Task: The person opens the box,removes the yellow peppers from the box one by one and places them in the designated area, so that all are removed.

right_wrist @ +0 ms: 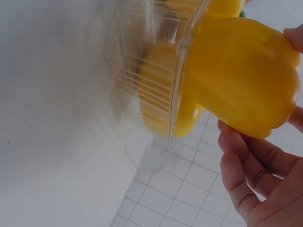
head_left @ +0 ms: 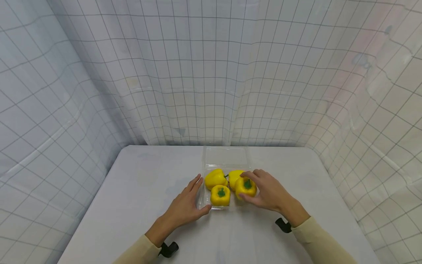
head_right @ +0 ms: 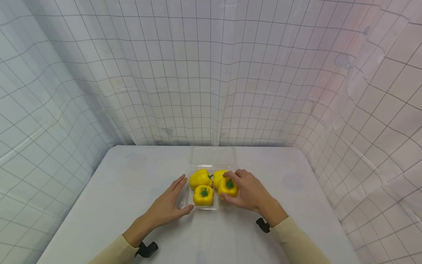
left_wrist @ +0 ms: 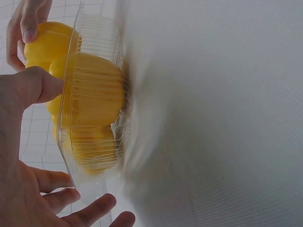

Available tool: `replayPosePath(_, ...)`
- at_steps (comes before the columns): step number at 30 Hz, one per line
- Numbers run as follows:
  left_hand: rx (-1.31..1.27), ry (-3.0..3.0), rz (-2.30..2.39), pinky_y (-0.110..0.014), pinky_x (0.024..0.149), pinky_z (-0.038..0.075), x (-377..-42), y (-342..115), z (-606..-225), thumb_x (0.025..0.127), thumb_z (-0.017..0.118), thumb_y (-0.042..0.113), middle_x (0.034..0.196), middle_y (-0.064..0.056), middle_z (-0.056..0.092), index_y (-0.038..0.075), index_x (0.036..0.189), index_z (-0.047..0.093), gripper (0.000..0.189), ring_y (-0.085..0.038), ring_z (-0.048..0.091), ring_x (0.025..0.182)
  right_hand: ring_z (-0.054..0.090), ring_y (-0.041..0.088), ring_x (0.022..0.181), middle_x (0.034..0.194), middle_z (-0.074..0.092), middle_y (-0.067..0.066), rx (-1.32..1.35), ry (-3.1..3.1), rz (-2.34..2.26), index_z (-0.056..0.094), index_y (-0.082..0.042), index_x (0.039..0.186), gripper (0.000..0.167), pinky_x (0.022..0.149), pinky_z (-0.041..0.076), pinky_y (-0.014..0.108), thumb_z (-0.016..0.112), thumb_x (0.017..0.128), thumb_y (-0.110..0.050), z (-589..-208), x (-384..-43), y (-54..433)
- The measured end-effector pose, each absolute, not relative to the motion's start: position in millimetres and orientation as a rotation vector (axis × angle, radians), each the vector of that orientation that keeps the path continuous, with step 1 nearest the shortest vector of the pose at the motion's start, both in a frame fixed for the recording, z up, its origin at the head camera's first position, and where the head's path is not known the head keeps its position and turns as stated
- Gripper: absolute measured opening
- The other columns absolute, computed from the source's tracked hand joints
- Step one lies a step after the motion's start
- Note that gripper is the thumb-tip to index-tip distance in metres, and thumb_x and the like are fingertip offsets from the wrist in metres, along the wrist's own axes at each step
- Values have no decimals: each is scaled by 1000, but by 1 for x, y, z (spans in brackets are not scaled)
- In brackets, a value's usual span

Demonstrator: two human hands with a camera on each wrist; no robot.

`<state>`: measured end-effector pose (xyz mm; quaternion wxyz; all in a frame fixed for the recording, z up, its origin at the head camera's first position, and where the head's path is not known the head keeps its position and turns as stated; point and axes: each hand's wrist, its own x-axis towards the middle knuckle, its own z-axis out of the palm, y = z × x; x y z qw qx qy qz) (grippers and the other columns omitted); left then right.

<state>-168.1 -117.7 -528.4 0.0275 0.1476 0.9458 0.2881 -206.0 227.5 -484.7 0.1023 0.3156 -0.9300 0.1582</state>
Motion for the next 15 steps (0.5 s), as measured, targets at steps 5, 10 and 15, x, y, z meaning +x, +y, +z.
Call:
replayPosePath(5, 454, 2923, 890, -78, 117, 57, -169, -118, -530, 97, 82, 58, 194, -10, 32, 8, 182, 39, 108, -49, 59, 160, 75, 23, 112, 129, 78, 6, 927, -2719, 492, 72, -22, 149, 64, 98, 70, 49, 92, 97, -52, -482, -208, 232)
replayPosePath(10, 438, 2915, 885, -78, 118, 57, -170, -118, -531, 97, 82, 57, 194, -9, 31, 9, 182, 39, 106, -48, 59, 161, 76, 22, 112, 129, 78, 5, 919, -2688, 502, 71, -23, 151, 64, 98, 70, 48, 92, 97, -51, -481, -210, 236)
replayPosePath(15, 431, 2914, 880, -77, 118, 57, -170, -118, -534, 98, 81, 59, 195, -8, 30, 10, 182, 39, 107, -48, 59, 160, 76, 24, 111, 129, 78, 7, 899, -2672, 513, 71, -22, 151, 64, 96, 71, 49, 92, 97, -50, -478, -214, 241)
